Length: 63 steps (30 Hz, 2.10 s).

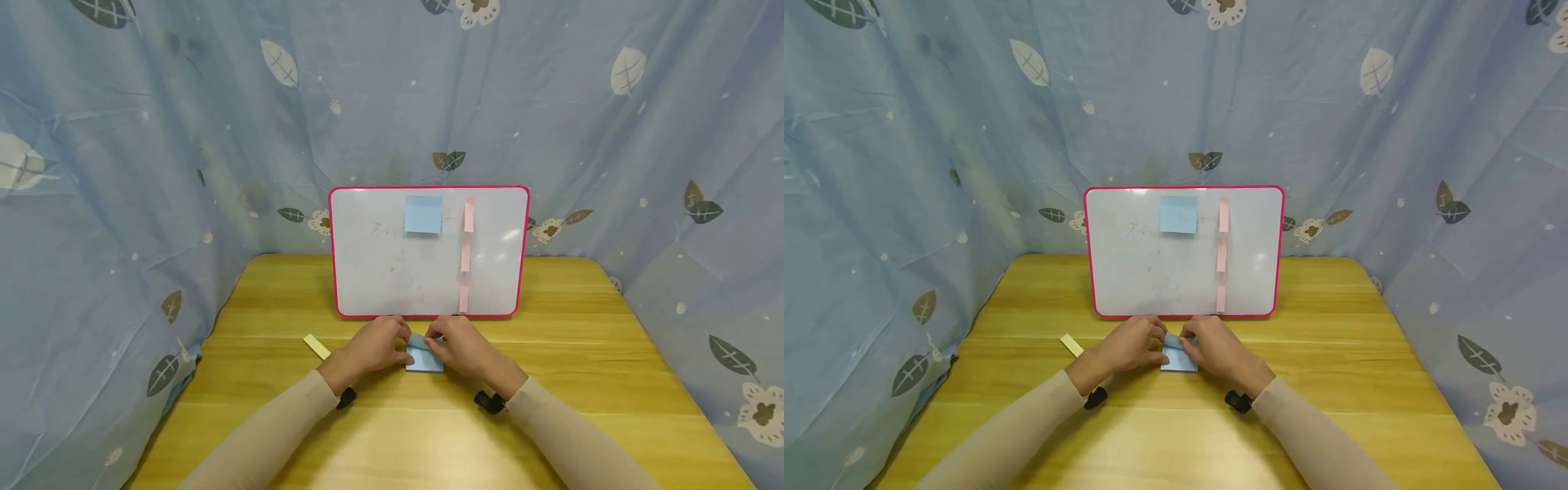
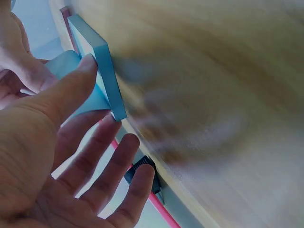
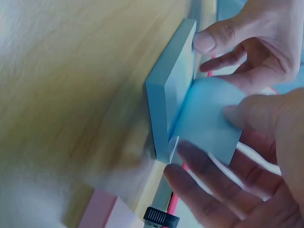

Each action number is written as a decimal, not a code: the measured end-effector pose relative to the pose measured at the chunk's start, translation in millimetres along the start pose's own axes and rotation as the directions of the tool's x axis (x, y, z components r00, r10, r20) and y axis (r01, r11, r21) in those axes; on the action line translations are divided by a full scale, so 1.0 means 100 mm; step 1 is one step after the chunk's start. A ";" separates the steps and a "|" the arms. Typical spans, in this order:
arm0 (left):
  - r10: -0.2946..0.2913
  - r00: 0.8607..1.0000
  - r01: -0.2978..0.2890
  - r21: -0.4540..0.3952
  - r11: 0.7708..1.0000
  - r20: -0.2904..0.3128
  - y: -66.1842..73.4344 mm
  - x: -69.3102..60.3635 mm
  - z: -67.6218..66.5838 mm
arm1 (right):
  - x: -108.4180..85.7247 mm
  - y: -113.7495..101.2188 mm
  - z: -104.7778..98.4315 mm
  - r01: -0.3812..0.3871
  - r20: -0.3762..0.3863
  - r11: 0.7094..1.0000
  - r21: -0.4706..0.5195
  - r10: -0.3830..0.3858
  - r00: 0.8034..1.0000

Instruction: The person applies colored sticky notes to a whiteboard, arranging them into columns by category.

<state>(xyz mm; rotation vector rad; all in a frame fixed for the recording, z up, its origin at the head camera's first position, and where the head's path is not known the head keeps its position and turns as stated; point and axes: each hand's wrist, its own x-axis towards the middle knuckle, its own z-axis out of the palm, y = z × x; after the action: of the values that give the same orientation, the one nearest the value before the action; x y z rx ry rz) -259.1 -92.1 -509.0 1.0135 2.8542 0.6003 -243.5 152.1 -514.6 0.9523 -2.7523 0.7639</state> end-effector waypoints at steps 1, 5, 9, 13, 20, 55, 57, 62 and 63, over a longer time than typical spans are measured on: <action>-0.008 1.000 0.008 0.002 1.000 -0.006 0.01 0.00 0.00 | 0.00 -0.01 0.00 -0.013 -0.015 1.000 0.000 0.013 1.000; -0.022 0.999 0.022 -0.016 1.000 -0.026 0.03 0.00 0.00 | 0.01 -0.03 0.00 -0.060 -0.048 0.998 -0.012 0.059 0.997; -0.027 0.999 0.026 -0.054 0.998 -0.033 0.03 -0.02 0.01 | 0.03 -0.03 0.03 -0.104 -0.053 0.995 0.001 0.104 0.993; -0.033 0.999 0.028 -0.097 0.995 -0.042 0.02 -0.04 0.02 | 0.05 -0.04 0.06 -0.149 -0.057 0.988 0.026 0.150 0.987; -0.006 1.000 0.005 -0.083 0.997 -0.013 0.02 -0.04 0.03 | 0.04 -0.04 0.08 -0.201 -0.063 0.977 0.073 0.205 0.977; -0.033 0.998 0.034 -0.017 0.999 0.059 0.00 -0.04 -0.01 | 0.15 0.03 -0.20 -0.154 -0.403 0.963 0.222 0.234 0.885; -0.030 0.998 0.031 -0.015 0.999 0.061 0.00 -0.04 -0.02 | 0.16 0.02 -0.22 -0.124 -0.425 0.967 0.223 0.211 0.880; -0.016 0.998 0.016 -0.008 1.000 0.063 -0.02 -0.01 -0.03 | 0.20 0.01 -0.23 -0.075 -0.484 0.978 0.195 0.162 0.860; -0.010 0.998 0.010 -0.007 1.000 0.066 -0.02 0.00 -0.04 | 0.21 0.01 -0.24 -0.071 -0.493 0.978 0.195 0.160 0.855</action>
<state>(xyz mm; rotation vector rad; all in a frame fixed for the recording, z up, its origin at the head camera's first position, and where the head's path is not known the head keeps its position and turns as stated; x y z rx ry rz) -260.8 -95.3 -506.3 0.9977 2.7960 0.5651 -261.3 153.3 -488.7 0.5065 -2.3174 1.1032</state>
